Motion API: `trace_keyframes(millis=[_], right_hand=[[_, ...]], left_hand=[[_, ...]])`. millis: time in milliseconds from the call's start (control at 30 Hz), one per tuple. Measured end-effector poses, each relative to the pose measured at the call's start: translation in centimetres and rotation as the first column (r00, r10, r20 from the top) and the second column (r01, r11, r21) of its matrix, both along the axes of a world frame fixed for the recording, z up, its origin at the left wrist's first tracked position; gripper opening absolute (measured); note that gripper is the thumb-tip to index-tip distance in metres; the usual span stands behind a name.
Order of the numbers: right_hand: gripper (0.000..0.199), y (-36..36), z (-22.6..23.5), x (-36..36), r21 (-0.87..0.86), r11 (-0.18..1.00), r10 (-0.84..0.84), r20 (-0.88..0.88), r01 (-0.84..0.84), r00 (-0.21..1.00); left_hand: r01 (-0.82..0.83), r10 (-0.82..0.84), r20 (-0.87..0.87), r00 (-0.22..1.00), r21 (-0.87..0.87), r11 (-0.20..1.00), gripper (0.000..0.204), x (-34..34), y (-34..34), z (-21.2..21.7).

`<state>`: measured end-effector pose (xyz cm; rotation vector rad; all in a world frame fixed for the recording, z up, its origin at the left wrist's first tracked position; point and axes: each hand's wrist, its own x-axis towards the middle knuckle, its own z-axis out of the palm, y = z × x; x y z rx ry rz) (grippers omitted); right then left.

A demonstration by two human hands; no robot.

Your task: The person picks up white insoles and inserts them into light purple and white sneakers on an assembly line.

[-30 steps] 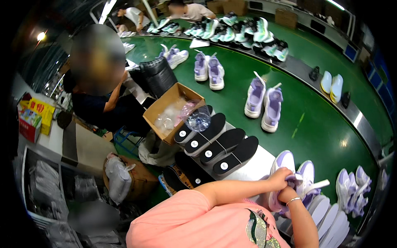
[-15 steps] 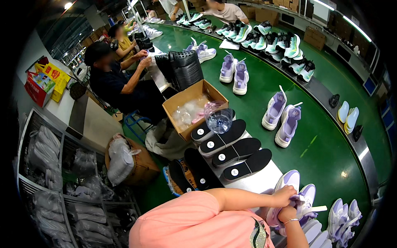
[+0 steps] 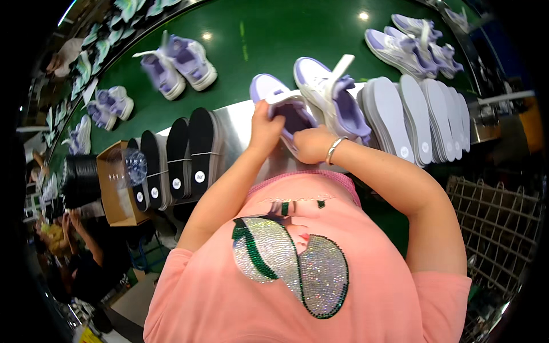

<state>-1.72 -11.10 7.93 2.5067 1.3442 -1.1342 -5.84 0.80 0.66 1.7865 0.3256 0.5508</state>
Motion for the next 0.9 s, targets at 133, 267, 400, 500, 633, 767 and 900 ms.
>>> trace_keyframes(millis=[133, 267, 400, 500, 633, 767, 900], right_hand=[[0.031, -2.2, 2.1, -0.6, 0.27, 0.933, -0.201, -0.154, 0.237, 0.967], [0.024, -3.8, 6.5, 0.4, 0.574, 0.559, -0.456, -0.389, 0.598, 0.8], [0.025, -4.2, 6.3, -1.5, 0.528, 0.799, -0.251, -0.144, 0.289, 0.957], [0.021, -3.1, 3.4, -3.4, 0.303, 0.952, 0.002, 0.157, -0.05, 0.988], [0.015, -1.5, -0.7, -1.8, 0.022, 0.998, 0.055, 0.04, -0.056, 0.998], [0.015, -0.8, 0.3, -1.5, 0.022, 0.997, 0.069, 0.021, -0.069, 0.997], [0.026, -1.6, 1.0, -2.2, 0.191, 0.979, -0.044, -0.106, 0.064, 0.993]], left_hand=[[0.057, -0.056, 0.006, 0.998, -0.195, 0.979, 0.037, -1.0, -0.3, -0.3], [0.106, -0.104, 0.022, 0.994, -0.279, 0.954, 0.041, -3.0, 0.7, -1.5], [0.067, -0.066, 0.013, 0.998, -0.325, 0.943, 0.04, -3.0, 0.4, -0.9], [0.057, -0.062, -0.029, 0.998, -0.154, 0.986, 0.039, -2.0, 0.1, 0.3], [0.041, -0.036, -0.114, 0.993, 0.043, 0.998, 0.041, -1.3, -0.5, 0.8], [0.067, -0.069, -0.073, 0.995, -0.029, 0.997, 0.04, -1.0, -0.1, 0.8], [0.124, -0.123, -0.01, 0.992, 0.067, 0.99, 0.04, -1.0, 1.0, 1.5]])
